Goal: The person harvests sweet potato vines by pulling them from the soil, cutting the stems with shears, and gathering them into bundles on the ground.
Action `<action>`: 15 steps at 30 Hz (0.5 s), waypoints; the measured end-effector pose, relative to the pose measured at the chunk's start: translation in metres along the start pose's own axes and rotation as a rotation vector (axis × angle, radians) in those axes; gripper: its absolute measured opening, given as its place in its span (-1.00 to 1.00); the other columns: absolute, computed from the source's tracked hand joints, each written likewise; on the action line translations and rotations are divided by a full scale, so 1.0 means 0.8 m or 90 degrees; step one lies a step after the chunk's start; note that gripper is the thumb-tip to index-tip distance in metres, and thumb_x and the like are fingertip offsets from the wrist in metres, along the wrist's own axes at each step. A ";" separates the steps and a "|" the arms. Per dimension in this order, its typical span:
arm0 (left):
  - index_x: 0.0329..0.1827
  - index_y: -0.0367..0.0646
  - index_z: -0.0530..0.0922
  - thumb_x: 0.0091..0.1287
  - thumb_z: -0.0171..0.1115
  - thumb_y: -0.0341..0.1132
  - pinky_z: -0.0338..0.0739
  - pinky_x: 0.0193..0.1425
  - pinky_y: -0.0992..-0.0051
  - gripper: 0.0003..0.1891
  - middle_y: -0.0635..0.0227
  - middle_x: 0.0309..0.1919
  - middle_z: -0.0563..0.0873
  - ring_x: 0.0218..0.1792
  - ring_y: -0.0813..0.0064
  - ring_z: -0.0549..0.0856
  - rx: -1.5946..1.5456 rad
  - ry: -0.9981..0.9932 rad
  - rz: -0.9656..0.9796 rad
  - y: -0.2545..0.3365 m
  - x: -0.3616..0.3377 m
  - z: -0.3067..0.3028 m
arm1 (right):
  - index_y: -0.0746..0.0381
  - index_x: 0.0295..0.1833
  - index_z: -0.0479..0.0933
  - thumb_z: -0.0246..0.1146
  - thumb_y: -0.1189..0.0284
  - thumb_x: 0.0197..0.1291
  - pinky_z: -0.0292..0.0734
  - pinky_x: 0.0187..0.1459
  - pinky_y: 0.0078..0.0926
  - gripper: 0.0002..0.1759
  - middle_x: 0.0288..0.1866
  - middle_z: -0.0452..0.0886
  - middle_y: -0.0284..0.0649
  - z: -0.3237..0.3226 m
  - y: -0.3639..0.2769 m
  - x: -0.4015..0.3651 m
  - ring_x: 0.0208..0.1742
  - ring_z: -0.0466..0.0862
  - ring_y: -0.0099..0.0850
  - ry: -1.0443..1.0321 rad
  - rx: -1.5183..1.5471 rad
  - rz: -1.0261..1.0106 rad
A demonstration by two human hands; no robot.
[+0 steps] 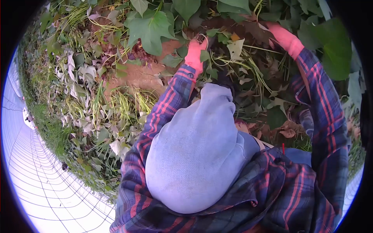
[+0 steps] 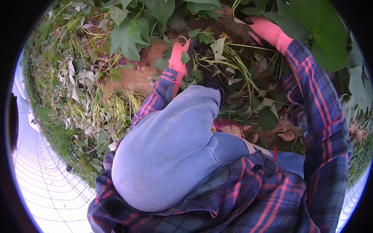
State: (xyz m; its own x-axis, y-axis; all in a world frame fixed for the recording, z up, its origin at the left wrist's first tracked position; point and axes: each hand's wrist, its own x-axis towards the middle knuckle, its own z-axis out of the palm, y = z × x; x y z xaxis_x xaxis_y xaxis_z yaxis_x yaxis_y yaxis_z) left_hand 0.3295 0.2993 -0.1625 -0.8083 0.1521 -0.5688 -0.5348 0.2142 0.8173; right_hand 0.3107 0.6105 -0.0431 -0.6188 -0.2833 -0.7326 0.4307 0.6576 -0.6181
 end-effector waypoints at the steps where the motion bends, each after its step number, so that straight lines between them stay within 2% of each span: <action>1: 0.03 -0.28 0.54 0.37 0.11 -0.13 0.47 -0.08 0.38 -0.62 0.18 -0.11 0.68 -0.16 0.36 0.64 0.261 0.026 -0.033 0.010 -0.011 -0.019 | 0.27 0.23 0.39 0.14 0.11 0.28 0.38 -0.40 -0.70 -0.45 -0.25 0.59 -0.32 0.001 -0.020 -0.033 -0.40 0.51 -0.64 0.117 -0.022 0.088; 2: 0.11 -0.28 0.50 0.42 0.03 -0.13 0.47 -0.03 0.39 -0.60 0.17 -0.06 0.65 -0.09 0.39 0.62 0.101 0.024 0.274 0.062 -0.078 -0.020 | 0.27 0.22 0.41 0.16 0.08 0.25 0.38 -0.39 -0.75 -0.43 -0.35 0.59 -0.38 0.002 0.029 -0.037 -0.43 0.52 -0.64 0.229 0.058 0.073; 3: 0.17 -0.27 0.45 0.44 -0.03 -0.12 0.49 0.02 0.40 -0.58 0.17 0.05 0.59 -0.01 0.41 0.59 -0.084 0.010 0.264 0.058 -0.090 -0.031 | 0.26 0.23 0.40 0.17 0.10 0.26 0.40 -0.38 -0.73 -0.44 -0.30 0.60 -0.34 -0.006 0.063 -0.051 -0.40 0.53 -0.62 0.176 0.219 0.042; 4: 0.24 -0.25 0.39 0.44 -0.02 -0.11 0.49 0.10 0.41 -0.55 0.20 0.12 0.53 0.05 0.42 0.56 -0.025 0.064 0.287 0.059 -0.109 -0.046 | 0.24 0.24 0.39 0.17 0.12 0.26 0.41 -0.36 -0.71 -0.45 -0.26 0.61 -0.31 -0.011 0.077 -0.065 -0.37 0.55 -0.61 0.122 0.378 0.008; 5: 0.29 -0.27 0.33 0.44 -0.02 -0.16 0.49 0.14 0.36 -0.54 0.19 0.15 0.51 0.07 0.40 0.55 -0.414 -0.013 0.243 0.066 -0.107 -0.053 | 0.24 0.24 0.39 0.17 0.12 0.26 0.41 -0.36 -0.71 -0.45 -0.26 0.61 -0.31 -0.012 0.090 -0.073 -0.37 0.55 -0.61 0.126 0.378 0.011; 6: 0.22 -0.29 0.38 0.45 -0.12 -0.10 0.48 0.20 0.26 -0.53 0.00 0.17 0.51 0.11 0.13 0.58 -0.597 -0.028 0.076 0.107 -0.126 -0.081 | 0.23 0.18 0.44 0.18 0.20 0.26 0.43 -0.40 -0.69 -0.55 -0.27 0.61 -0.36 -0.010 0.089 -0.090 -0.39 0.56 -0.60 0.158 0.414 0.002; 7: 0.20 -0.28 0.40 0.43 -0.08 -0.13 0.49 0.15 0.29 -0.56 0.04 0.11 0.53 0.06 0.17 0.59 -0.587 -0.069 0.021 0.119 -0.139 -0.101 | 0.21 0.11 0.48 0.19 0.29 0.27 0.45 -0.43 -0.67 -0.64 -0.28 0.62 -0.42 -0.010 0.090 -0.101 -0.41 0.57 -0.60 0.191 0.450 -0.007; 8: 0.17 -0.26 0.41 0.42 -0.04 -0.16 0.50 0.11 0.32 -0.59 0.07 0.06 0.54 0.02 0.22 0.60 -0.514 -0.104 -0.003 0.123 -0.150 -0.122 | 0.21 0.11 0.48 0.19 0.29 0.27 0.45 -0.43 -0.67 -0.64 -0.28 0.62 -0.42 -0.011 0.098 -0.103 -0.41 0.57 -0.60 0.195 0.451 -0.007; 10: 0.13 -0.23 0.44 0.38 0.03 -0.21 0.52 0.02 0.38 -0.65 0.15 -0.05 0.58 -0.06 0.30 0.62 -0.352 -0.115 -0.015 0.133 -0.160 -0.171 | 0.22 0.26 0.37 0.11 0.25 0.33 0.42 -0.38 -0.70 -0.55 -0.23 0.61 -0.28 -0.016 0.126 -0.087 -0.36 0.55 -0.62 0.139 0.345 0.021; 11: 0.10 -0.21 0.46 0.36 0.06 -0.24 0.54 -0.03 0.40 -0.67 0.18 -0.10 0.60 -0.10 0.34 0.63 -0.271 -0.081 0.007 0.134 -0.161 -0.191 | 0.23 0.25 0.38 0.12 0.24 0.32 0.41 -0.41 -0.70 -0.55 -0.27 0.61 -0.31 -0.012 0.151 -0.067 -0.39 0.54 -0.63 0.282 0.074 0.041; 12: 0.08 -0.19 0.47 0.35 0.10 -0.27 0.55 -0.07 0.43 -0.70 0.22 -0.16 0.61 -0.14 0.39 0.64 -0.204 -0.031 0.042 0.139 -0.147 -0.212 | 0.23 0.25 0.38 0.12 0.24 0.32 0.41 -0.41 -0.70 -0.55 -0.27 0.61 -0.31 -0.011 0.164 -0.067 -0.39 0.54 -0.63 0.288 0.075 0.044; 14: 0.03 -0.16 0.50 0.31 0.17 -0.32 0.57 -0.16 0.49 -0.74 0.29 -0.26 0.65 -0.23 0.47 0.66 -0.089 0.001 0.127 0.174 -0.141 -0.193 | 0.24 0.26 0.36 0.14 0.25 0.31 0.41 -0.42 -0.68 -0.53 -0.23 0.60 -0.31 -0.012 0.174 -0.065 -0.37 0.54 -0.62 0.211 0.170 -0.098; 15: -0.01 -0.17 0.51 0.28 0.21 -0.32 0.55 -0.18 0.48 -0.75 0.27 -0.26 0.65 -0.25 0.41 0.66 0.051 -0.052 0.186 0.211 -0.148 -0.134 | 0.24 0.27 0.35 0.15 0.25 0.31 0.41 -0.45 -0.66 -0.51 -0.26 0.59 -0.34 0.001 0.119 -0.077 -0.40 0.53 -0.63 0.285 0.133 0.031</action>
State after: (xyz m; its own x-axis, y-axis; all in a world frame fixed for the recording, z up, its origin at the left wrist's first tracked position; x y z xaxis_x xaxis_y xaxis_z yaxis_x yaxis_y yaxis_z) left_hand 0.3088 0.2141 0.0526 -0.9008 0.2946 -0.3189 -0.2591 0.2245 0.9394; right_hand 0.3905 0.6905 -0.0570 -0.7964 0.1024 -0.5960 0.5603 0.4955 -0.6637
